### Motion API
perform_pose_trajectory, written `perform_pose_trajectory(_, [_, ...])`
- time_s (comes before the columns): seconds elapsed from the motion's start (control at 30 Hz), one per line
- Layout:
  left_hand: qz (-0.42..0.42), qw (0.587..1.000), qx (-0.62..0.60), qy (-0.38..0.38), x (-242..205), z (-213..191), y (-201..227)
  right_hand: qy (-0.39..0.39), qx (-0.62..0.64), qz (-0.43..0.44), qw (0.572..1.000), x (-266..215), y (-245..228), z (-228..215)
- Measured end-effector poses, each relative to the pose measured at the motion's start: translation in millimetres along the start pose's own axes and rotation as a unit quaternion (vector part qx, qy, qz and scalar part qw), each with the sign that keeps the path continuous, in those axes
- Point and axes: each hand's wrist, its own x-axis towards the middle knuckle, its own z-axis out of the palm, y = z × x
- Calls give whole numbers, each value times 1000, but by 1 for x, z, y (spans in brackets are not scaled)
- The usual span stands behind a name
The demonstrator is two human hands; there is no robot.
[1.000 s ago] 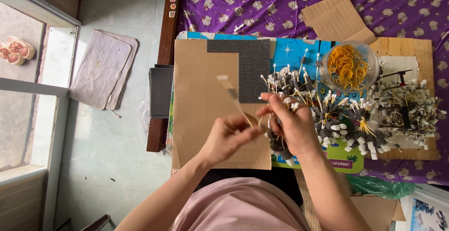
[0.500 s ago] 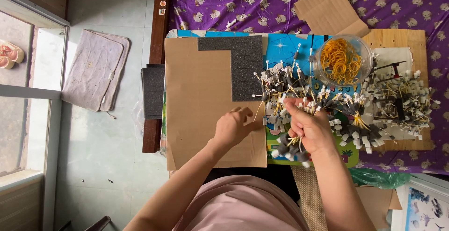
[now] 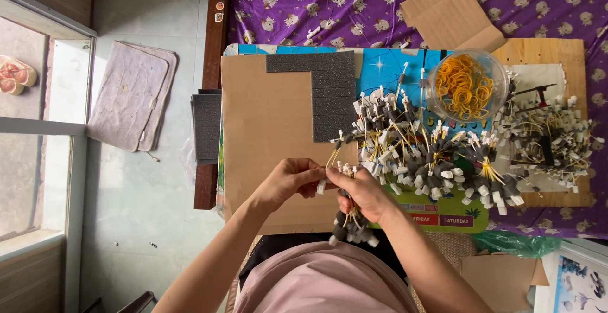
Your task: Wrapping foam strips around electrical wire connectors manually.
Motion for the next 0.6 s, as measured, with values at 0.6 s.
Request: perform_pose_trajectory(0.6, [-1, 990, -93, 102, 17, -3, -1, -19, -123, -26, 992, 4, 0, -4])
